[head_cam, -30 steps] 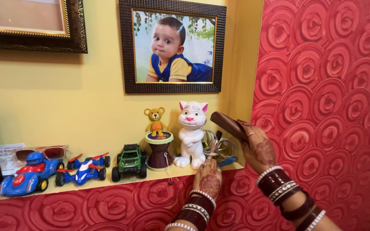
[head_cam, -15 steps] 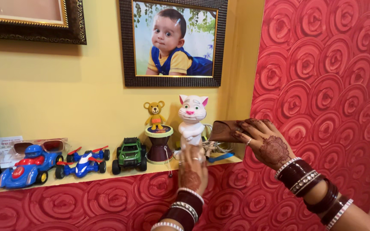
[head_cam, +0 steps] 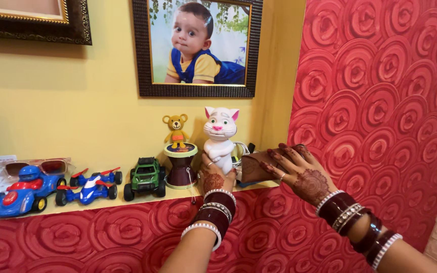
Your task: The person arranges various items on a shelf and bed, including a teddy bear, toy cars, a small cat figurine, and a small backpack. They also fold a piece of clothing and place it on the bed.
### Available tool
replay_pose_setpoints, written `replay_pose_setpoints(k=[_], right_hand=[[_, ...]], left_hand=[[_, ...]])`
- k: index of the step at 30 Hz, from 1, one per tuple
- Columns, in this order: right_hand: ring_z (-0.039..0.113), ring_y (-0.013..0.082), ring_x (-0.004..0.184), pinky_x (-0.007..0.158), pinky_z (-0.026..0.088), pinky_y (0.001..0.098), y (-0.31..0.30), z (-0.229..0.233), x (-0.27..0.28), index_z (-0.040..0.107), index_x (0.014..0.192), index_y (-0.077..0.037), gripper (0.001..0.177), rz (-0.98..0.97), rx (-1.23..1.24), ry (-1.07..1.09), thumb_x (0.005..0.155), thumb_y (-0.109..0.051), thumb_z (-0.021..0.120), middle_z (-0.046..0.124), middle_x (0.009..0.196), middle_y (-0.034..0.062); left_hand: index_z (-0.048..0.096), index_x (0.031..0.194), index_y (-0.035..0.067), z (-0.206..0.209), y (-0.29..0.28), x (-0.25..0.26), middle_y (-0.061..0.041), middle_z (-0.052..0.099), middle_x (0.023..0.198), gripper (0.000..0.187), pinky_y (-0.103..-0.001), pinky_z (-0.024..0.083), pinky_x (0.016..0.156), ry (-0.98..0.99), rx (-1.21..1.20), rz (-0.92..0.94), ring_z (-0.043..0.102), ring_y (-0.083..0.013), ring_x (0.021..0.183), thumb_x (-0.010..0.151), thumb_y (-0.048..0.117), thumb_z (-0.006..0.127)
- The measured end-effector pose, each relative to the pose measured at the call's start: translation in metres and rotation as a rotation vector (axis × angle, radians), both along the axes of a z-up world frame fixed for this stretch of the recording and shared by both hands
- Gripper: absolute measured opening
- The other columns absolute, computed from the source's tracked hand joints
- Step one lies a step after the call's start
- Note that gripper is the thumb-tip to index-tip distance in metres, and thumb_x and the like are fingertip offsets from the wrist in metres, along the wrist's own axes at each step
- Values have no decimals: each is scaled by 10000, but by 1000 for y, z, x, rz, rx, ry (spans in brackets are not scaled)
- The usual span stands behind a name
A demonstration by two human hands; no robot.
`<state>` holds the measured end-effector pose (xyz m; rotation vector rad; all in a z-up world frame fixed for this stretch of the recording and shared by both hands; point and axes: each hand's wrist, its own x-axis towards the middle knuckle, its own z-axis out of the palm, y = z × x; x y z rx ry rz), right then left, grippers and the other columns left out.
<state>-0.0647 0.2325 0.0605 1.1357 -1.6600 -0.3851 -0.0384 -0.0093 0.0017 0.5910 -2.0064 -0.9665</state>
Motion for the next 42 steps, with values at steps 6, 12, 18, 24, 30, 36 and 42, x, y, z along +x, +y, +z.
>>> replay_pose_setpoints(k=[6,12,18,24,30,36,42], right_hand=[[452,310,1398,1128,364,563,-23,9,-30,520,1440,-289,618,60,-27,148,835,-204,613,531,1465,54],[340,353,1452,1150,295,592,-57,3,-58,483,1463,-243,687,-43,66,29,801,-249,666,430,1537,103],[256,370,1493,1173,219,612,-65,3,-57,449,1455,-220,672,58,16,-213,826,-265,679,342,1587,149],[381,339,1423,1138,271,558,-80,49,-68,443,1516,-307,779,-120,93,-302,787,-218,702,435,1512,125],[537,302,1233,1098,398,488,-94,72,-86,449,1484,-232,734,-9,226,-214,814,-203,746,584,1255,76],[529,291,1237,1079,348,541,-99,58,-75,456,1452,-187,989,31,188,-333,545,-207,850,572,1330,66],[563,269,1181,1059,422,491,-108,53,-83,543,1397,-252,523,-124,104,-188,887,-199,648,608,1187,44]], left_hand=[[169,1535,25,-1,-5,-2,-257,346,1539,1120,-498,290,1186,-117,-97,59,358,-380,1443,747,421,858],[205,1510,17,-13,0,2,-247,396,1503,1106,-511,316,1169,-103,-210,183,389,-367,1422,727,478,836],[214,1500,-7,-21,-6,-12,-250,412,1481,1097,-519,343,1135,-43,-235,227,404,-382,1393,738,482,833],[202,1502,-15,-20,-7,-9,-245,391,1494,1088,-510,340,1143,-48,-226,195,390,-377,1402,760,477,829],[192,1504,-19,-22,-7,-10,-243,391,1498,1083,-518,342,1143,-53,-238,187,377,-384,1416,777,490,813],[185,1509,-36,-27,-10,-15,-267,380,1496,1072,-540,335,1126,-65,-284,197,373,-408,1398,808,495,798],[210,1499,-15,-29,-9,-15,-246,414,1481,1054,-529,367,1108,-20,-276,190,401,-395,1388,803,517,796]])
